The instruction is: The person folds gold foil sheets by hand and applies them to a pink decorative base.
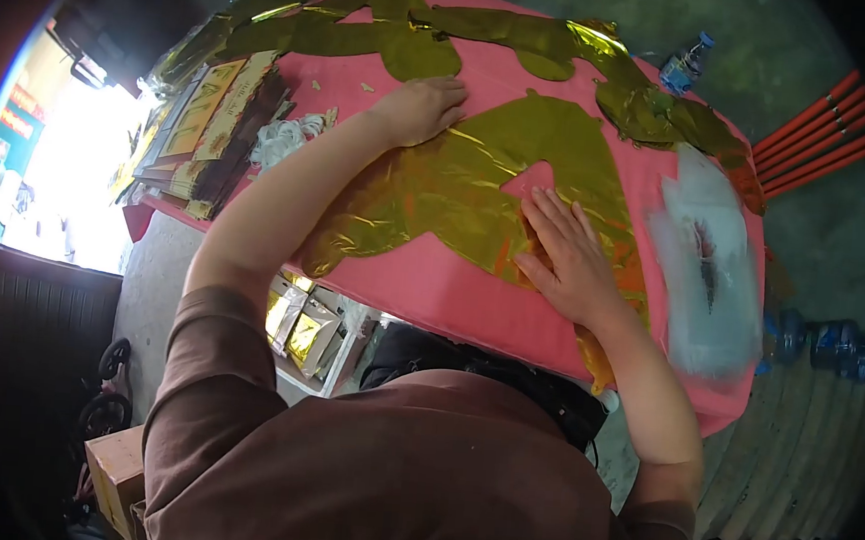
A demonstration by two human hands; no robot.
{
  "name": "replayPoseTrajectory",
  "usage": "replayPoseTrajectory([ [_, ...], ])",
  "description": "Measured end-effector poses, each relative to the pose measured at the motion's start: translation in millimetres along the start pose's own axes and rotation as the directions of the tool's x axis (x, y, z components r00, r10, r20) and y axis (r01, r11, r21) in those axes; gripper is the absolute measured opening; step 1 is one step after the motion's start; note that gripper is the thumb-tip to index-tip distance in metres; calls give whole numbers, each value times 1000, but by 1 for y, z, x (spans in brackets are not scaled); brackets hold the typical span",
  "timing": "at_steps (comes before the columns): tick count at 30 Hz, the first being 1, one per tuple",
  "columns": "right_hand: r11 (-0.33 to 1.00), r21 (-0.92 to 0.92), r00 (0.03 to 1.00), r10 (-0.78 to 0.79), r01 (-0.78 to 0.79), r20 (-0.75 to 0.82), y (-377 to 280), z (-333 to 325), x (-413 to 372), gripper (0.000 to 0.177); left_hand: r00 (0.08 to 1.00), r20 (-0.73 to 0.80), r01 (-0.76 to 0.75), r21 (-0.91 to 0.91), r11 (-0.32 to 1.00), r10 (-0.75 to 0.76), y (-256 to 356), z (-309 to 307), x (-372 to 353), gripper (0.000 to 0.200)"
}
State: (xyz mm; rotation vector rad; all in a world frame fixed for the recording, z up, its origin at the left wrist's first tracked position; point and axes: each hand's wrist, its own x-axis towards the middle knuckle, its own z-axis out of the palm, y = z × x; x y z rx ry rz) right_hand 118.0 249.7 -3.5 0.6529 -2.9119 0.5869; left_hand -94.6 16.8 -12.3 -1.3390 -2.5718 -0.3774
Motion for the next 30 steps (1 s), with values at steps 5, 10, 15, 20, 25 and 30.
replayPoseTrajectory([
  [5,994,104,999,20,-17,-35,4,-5,8,54,994,88,66,62,996,-71,7,-28,-46,28],
  [10,977,110,962,202,-184,-183,4,-17,46,33,999,5,47,99,994,-48,-1,-29,-61,22],
  [15,974,-35,965,216,-223,-148,14,6,68,18,936,-35,350,-23,937,-350,-5,-38,-46,18],
  [20,994,43,955,109,-101,-278,24,3,68,9,923,-70,372,-97,923,-379,-22,-28,-34,18],
  [25,934,358,880,184,-18,-437,34,-26,53,4,902,19,431,3,903,-431,-30,-19,-24,19],
  [30,724,690,882,333,-11,-334,24,-59,23,2,902,19,427,-192,884,-431,26,-49,-21,22],
])
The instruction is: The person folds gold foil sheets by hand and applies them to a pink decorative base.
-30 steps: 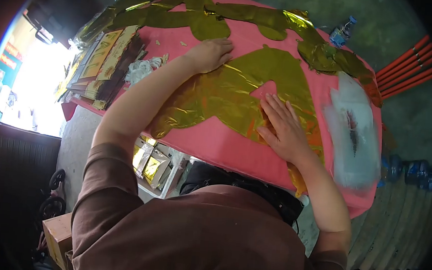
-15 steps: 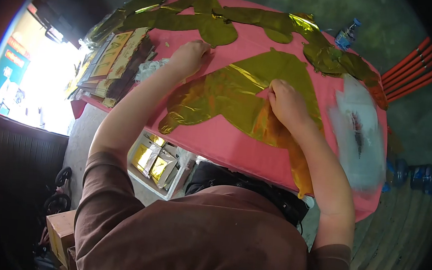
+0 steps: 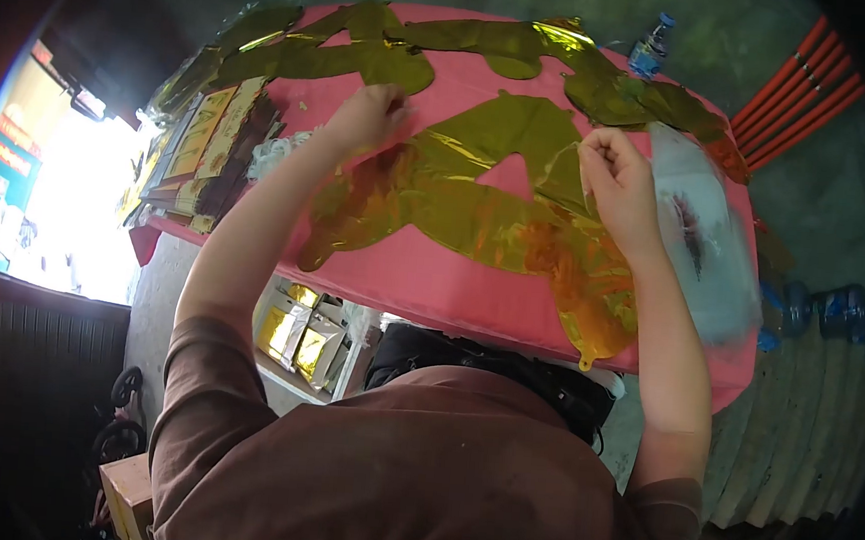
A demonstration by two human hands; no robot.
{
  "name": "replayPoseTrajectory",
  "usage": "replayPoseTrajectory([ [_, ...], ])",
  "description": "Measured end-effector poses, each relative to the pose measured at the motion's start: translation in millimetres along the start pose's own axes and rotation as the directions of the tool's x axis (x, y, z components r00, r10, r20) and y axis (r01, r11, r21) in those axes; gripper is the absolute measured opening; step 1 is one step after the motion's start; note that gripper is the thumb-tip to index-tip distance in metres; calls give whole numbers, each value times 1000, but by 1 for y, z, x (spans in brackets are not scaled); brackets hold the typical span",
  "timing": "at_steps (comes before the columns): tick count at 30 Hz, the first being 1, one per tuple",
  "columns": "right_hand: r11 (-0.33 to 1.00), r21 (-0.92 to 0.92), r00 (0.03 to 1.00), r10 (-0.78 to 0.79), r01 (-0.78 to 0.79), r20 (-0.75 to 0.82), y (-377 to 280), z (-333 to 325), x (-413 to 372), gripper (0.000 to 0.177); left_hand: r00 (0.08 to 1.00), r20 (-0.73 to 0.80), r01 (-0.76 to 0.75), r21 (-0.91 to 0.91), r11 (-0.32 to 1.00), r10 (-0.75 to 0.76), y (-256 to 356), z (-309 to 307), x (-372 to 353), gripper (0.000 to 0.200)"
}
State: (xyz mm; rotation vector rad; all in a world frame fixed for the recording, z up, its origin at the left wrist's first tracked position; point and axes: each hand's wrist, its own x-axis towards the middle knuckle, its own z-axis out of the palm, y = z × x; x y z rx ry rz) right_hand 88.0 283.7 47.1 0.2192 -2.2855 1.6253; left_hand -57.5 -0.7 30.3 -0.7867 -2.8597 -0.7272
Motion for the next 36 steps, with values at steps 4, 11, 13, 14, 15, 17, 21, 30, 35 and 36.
replayPoseTrajectory([
  [4,981,187,998,35,-45,57,-25,5,-26,7,972,204,45,-654,755,118,89,2,-36,19],
  [11,957,210,963,153,-200,220,-54,-4,-81,15,761,490,472,-868,154,425,148,45,-63,13],
  [13,986,138,994,91,-97,54,-49,-9,-99,10,676,471,605,-794,-61,567,156,61,-66,17],
  [14,987,133,995,82,-88,51,-50,-15,-108,10,677,465,598,-799,-58,571,165,60,-69,17],
  [15,993,79,995,88,-84,-51,-50,-22,-116,7,652,508,634,-773,-36,563,175,56,-71,20],
  [17,998,-39,985,40,-47,-171,-46,-41,-133,2,578,513,607,-790,85,635,185,53,-68,27],
  [21,973,-179,954,90,-145,-284,-54,-92,-187,2,684,409,-248,-648,720,604,166,41,-49,37],
  [30,583,-642,850,474,-498,-229,-54,-164,-300,9,884,394,-364,240,900,252,59,56,-27,71],
  [35,136,-867,806,459,-479,-374,-84,-153,-266,15,908,247,-376,129,917,338,50,54,6,61],
  [36,137,-868,806,460,-478,-371,-85,-146,-252,15,909,248,-374,130,918,335,44,54,20,61],
])
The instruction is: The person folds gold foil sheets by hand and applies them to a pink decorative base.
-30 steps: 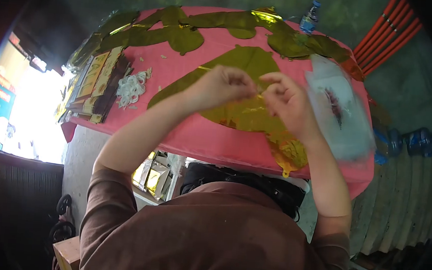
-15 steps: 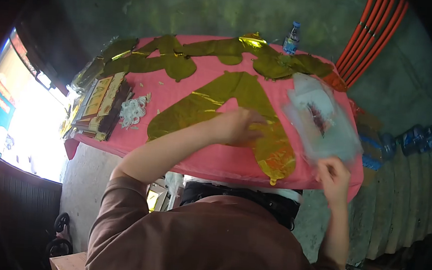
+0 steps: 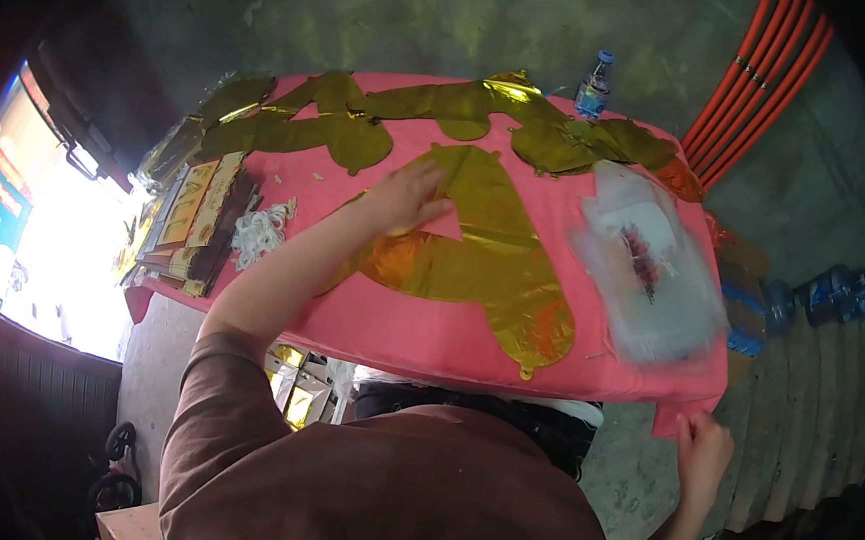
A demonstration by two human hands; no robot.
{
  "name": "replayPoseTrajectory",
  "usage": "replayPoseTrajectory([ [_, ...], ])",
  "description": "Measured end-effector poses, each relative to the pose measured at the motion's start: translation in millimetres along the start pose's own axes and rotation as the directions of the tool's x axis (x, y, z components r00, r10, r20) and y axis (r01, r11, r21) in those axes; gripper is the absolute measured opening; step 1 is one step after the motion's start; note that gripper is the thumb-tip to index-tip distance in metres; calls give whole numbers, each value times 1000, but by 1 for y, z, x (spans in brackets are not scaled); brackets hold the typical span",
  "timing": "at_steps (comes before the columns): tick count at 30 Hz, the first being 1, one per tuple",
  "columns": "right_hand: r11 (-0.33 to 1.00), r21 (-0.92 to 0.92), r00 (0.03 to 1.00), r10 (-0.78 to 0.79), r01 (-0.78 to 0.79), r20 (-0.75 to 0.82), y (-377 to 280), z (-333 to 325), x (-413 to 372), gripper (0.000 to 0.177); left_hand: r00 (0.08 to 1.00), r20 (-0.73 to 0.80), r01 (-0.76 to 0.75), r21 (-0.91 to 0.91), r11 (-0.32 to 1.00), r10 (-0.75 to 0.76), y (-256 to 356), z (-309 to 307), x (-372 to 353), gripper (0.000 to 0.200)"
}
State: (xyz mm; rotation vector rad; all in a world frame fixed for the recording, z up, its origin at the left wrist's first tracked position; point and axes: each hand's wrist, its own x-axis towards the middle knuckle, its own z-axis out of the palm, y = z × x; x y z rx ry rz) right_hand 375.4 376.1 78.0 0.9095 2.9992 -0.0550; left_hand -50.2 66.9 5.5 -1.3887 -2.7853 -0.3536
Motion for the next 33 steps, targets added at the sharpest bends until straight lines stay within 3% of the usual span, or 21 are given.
replayPoseTrajectory([
  [2,966,241,985,-54,93,-163,-29,-7,14,21,979,-195,74,49,996,-63,-25,3,30,48],
  [4,882,329,903,-205,337,-377,-55,12,37,19,973,-214,138,239,961,-86,-58,5,61,35],
  [6,823,292,854,-378,487,-357,-87,14,56,18,923,-241,361,270,893,-300,-72,-1,84,23],
  [8,738,390,831,-443,551,-336,-122,18,68,21,916,-282,372,326,869,-286,-96,1,99,24],
  [13,588,343,681,-620,732,-390,-178,42,104,28,883,-416,401,431,808,-216,-129,13,124,20],
  [16,547,377,663,-653,747,-366,-194,56,121,31,910,-282,404,452,795,-302,-131,11,126,18],
  [25,537,414,674,-644,735,-362,-206,74,133,34,871,-441,383,334,861,-216,-146,18,128,19],
  [27,539,415,676,-642,733,-361,-206,74,133,34,862,-390,426,214,879,-322,-142,10,129,18],
  [30,538,414,676,-638,734,-368,-207,76,132,34,872,-263,473,234,849,-413,-133,-7,131,18],
  [33,538,407,672,-637,738,-378,-207,74,132,33,900,-171,431,223,874,-400,-117,-34,129,24],
])
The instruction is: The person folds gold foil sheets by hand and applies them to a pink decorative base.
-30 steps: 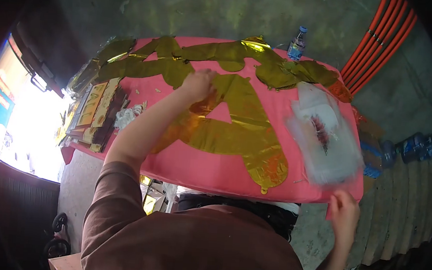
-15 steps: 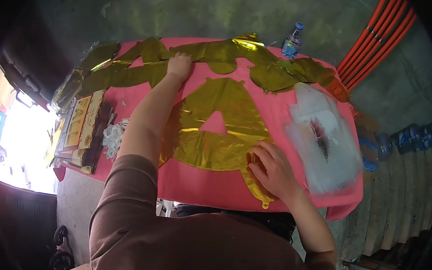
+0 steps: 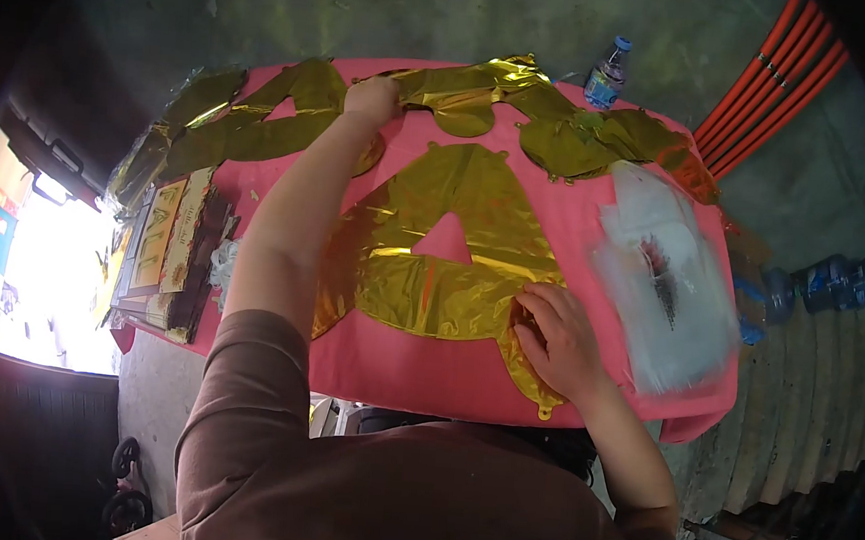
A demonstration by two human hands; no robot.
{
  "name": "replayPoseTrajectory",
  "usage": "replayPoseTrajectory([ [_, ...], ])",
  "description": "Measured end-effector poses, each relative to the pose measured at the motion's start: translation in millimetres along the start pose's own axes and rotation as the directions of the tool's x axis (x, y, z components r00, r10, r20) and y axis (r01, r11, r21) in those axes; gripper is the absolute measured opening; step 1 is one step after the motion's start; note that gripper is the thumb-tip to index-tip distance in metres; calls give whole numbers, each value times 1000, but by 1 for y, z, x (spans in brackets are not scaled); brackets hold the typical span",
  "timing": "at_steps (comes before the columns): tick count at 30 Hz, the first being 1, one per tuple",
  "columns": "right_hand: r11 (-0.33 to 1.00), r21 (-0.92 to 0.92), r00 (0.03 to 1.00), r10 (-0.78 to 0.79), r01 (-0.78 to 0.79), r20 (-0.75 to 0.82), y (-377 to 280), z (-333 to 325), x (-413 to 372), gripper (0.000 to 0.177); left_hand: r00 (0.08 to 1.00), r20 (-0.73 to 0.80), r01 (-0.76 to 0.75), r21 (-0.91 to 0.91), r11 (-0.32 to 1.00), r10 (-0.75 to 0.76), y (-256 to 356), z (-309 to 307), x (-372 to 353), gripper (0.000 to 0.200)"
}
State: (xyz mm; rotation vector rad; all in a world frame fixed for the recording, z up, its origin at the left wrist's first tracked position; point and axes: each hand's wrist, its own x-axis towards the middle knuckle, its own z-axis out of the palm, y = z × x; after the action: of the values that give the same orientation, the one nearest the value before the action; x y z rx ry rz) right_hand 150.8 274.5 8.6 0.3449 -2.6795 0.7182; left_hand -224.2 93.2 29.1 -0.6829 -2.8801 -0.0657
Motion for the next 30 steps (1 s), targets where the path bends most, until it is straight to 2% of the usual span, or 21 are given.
replayPoseTrajectory([
  [3,1000,1,1000,-6,6,0,-1,0,1,31,994,73,-68,-106,992,76,-7,-10,13,28],
  [7,1000,0,1000,-7,7,15,-1,-1,1,30,983,44,-170,-169,971,180,-17,-22,24,25],
  [9,1000,1,1000,-8,8,6,0,0,0,30,956,-283,-166,-294,941,81,0,-41,14,23],
  [10,1000,1,1000,-10,10,-1,0,0,0,30,956,-283,-166,-292,942,81,7,-46,10,23],
  [12,1000,4,1000,-13,13,-3,1,0,1,30,890,-405,-316,-218,923,208,23,-54,5,22],
  [13,1000,7,1000,-15,15,-1,0,0,0,29,892,-402,-311,-220,925,204,30,-57,3,22],
  [15,1000,8,1000,-20,21,-5,1,0,1,29,894,-342,-370,-193,909,291,46,-69,3,23],
  [16,1000,11,1000,-16,16,-12,1,0,0,29,893,-342,-370,-191,909,291,56,-83,-2,23],
  [18,1000,14,1000,-16,17,-11,1,0,-2,29,877,-476,-335,-515,789,62,78,-108,-16,21],
  [19,1000,13,1000,-23,23,-11,2,0,-1,28,878,-474,-338,-512,790,68,84,-104,-9,21],
  [21,1000,22,1000,-22,22,-11,2,2,-2,28,919,-248,-363,-240,900,305,94,-90,9,23],
  [22,999,24,999,-36,36,-18,3,2,-1,28,920,-252,-361,-243,900,301,98,-96,8,23],
  [23,999,20,999,-39,40,-22,4,0,0,28,864,-468,-372,-349,860,183,102,-105,10,21],
  [24,999,24,999,-43,43,-26,4,0,0,28,767,-640,-406,-441,800,37,107,-114,12,18],
  [25,998,34,999,-43,44,-30,3,1,-1,28,768,-639,-410,-437,800,45,112,-122,9,18],
  [27,999,31,998,-41,42,-41,4,4,-1,28,686,-728,-453,-417,787,9,120,-140,-5,27],
  [28,999,20,998,-44,45,-38,5,3,-2,28,718,-683,-474,-337,813,135,126,-143,-27,28],
  [30,998,20,997,-64,65,-35,6,2,-2,28,716,-694,-451,-373,811,79,126,-151,-7,28],
])
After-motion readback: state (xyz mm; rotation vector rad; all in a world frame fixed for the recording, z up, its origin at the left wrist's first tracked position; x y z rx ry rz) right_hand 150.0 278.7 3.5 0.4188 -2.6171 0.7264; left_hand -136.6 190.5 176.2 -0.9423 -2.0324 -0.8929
